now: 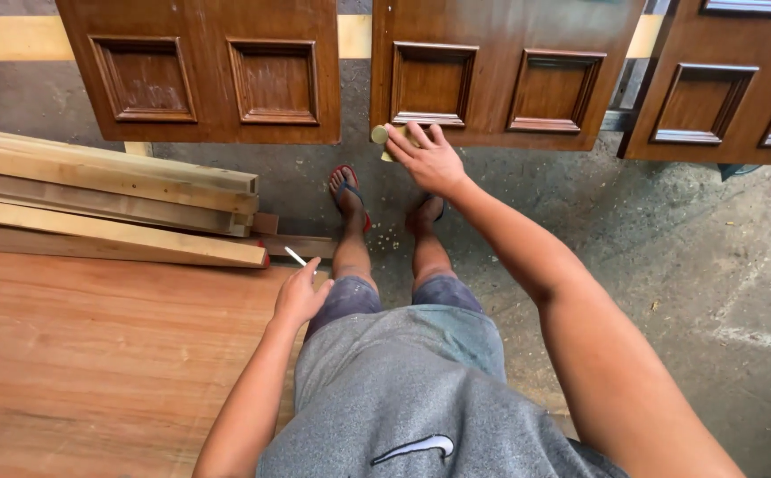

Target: Sanding the recessed panels and frames of multiple wooden doors using a sanding block to prepare them for finishing.

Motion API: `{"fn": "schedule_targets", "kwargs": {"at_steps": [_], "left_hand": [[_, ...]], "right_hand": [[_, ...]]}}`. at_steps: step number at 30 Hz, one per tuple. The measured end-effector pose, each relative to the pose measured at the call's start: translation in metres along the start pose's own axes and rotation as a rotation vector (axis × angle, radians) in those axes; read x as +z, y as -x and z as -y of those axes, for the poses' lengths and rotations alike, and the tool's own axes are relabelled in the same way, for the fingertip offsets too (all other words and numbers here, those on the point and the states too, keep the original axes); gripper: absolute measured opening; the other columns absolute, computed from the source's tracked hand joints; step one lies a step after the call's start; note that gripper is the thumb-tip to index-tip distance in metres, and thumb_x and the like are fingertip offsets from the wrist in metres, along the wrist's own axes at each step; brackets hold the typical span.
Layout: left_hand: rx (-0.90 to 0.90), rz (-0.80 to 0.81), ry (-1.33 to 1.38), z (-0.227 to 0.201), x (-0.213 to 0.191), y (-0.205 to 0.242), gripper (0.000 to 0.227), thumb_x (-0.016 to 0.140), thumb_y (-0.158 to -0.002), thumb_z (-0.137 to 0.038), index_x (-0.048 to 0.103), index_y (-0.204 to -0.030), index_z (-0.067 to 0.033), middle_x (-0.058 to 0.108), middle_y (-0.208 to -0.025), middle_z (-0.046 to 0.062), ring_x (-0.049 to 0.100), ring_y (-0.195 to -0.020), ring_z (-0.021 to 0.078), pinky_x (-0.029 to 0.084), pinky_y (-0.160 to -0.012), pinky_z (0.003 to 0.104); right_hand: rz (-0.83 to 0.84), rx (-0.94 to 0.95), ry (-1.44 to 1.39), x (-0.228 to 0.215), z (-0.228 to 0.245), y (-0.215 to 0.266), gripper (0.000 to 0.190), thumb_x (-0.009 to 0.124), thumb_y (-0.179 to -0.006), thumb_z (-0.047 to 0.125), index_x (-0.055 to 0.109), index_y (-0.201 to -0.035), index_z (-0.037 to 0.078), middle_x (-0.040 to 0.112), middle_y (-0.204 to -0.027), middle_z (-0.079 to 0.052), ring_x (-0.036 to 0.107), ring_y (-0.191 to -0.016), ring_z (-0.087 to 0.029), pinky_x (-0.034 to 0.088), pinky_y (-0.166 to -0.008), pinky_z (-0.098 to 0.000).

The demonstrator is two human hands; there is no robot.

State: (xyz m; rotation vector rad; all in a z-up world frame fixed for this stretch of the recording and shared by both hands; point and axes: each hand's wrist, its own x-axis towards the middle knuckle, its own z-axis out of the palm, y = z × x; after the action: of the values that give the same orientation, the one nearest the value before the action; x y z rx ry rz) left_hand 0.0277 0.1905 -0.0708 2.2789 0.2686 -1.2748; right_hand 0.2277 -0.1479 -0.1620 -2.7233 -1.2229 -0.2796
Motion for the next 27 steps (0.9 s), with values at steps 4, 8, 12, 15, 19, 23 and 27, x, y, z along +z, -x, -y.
{"fn": "schedule_targets", "kwargs": {"at_steps": [4, 8, 12, 15, 19, 23, 27], "left_hand": [[-0.03, 0.011, 0.009, 0.007, 0.001, -0.004, 0.065, 0.068, -0.092, -0.042, 0.056, -0.148, -0.01, 0.074, -0.109, 0.023, 0.07, -0.112, 0.0402, 0.056, -0.097, 0.052], [-0.054, -0.006, 0.034, 0.001, -0.009, -0.006, 0.065, 0.068, -0.092, -0.042, 0.057, -0.148, -0.0108, 0.074, -0.111, 0.024, 0.07, -0.114, 0.0403, 0.055, -0.098, 0.052], [-0.07, 0.0, 0.023, 0.003, 0.002, -0.011, 0.064, 0.069, -0.092, -0.042, 0.058, -0.147, -0.0117, 0.075, -0.111, 0.024, 0.069, -0.115, 0.041, 0.054, -0.099, 0.053], [-0.082, 0.034, 0.005, 0.002, 0.014, -0.015, 0.064, 0.069, -0.091, -0.043, 0.058, -0.147, -0.0136, 0.075, -0.111, 0.023, 0.07, -0.116, 0.039, 0.055, -0.099, 0.052], [-0.068, 0.061, 0.023, -0.011, 0.01, -0.018, 0.063, 0.071, -0.09, -0.038, 0.059, -0.145, -0.0111, 0.073, -0.122, 0.025, 0.072, -0.114, 0.0351, 0.056, -0.099, 0.049], [-0.052, 0.078, -0.028, -0.015, 0.009, -0.025, 0.065, 0.071, -0.09, -0.042, 0.059, -0.146, -0.0126, 0.074, -0.121, 0.024, 0.072, -0.115, 0.0335, 0.056, -0.1, 0.048], [-0.061, 0.114, -0.064, -0.022, 0.005, -0.029, 0.067, 0.072, -0.089, -0.041, 0.057, -0.147, -0.0087, 0.07, -0.131, 0.024, 0.072, -0.115, 0.0312, 0.056, -0.101, 0.047]], "right_hand": [[0.041, -0.001, 0.005, -0.022, -0.022, 0.02, 0.066, 0.055, -0.081, 0.007, 0.06, -0.147, 0.017, 0.059, -0.151, -0.002, 0.05, -0.127, -0.033, 0.037, -0.094, -0.0486], [0.033, -0.019, 0.005, -0.018, -0.025, 0.016, 0.061, 0.056, -0.082, 0.008, 0.063, -0.142, 0.017, 0.064, -0.145, -0.002, 0.051, -0.125, -0.033, 0.038, -0.093, -0.0474], [-0.039, -0.003, 0.01, -0.002, -0.003, -0.004, 0.065, 0.058, -0.078, 0.008, 0.062, -0.142, 0.016, 0.061, -0.147, -0.001, 0.053, -0.124, -0.032, 0.041, -0.093, -0.0484], [-0.024, 0.007, 0.029, -0.033, -0.03, 0.031, 0.069, 0.058, -0.075, 0.006, 0.061, -0.143, 0.015, 0.06, -0.15, -0.003, 0.054, -0.124, -0.033, 0.041, -0.091, -0.0472], [0.08, 0.086, 0.091, -0.063, -0.078, 0.107, 0.063, 0.052, -0.083, 0.007, 0.061, -0.145, 0.018, 0.062, -0.149, -0.001, 0.052, -0.13, -0.034, 0.039, -0.091, -0.0454], [0.107, 0.188, 0.12, -0.059, -0.075, 0.132, 0.064, 0.053, -0.085, 0.007, 0.059, -0.148, 0.017, 0.059, -0.152, -0.001, 0.05, -0.129, -0.035, 0.038, -0.091, -0.0473], [0.113, 0.335, 0.125, -0.059, -0.084, 0.173, 0.069, 0.051, -0.084, 0.006, 0.056, -0.151, 0.019, 0.058, -0.153, 0.0, 0.05, -0.129, -0.035, 0.038, -0.092, -0.0478]]}}
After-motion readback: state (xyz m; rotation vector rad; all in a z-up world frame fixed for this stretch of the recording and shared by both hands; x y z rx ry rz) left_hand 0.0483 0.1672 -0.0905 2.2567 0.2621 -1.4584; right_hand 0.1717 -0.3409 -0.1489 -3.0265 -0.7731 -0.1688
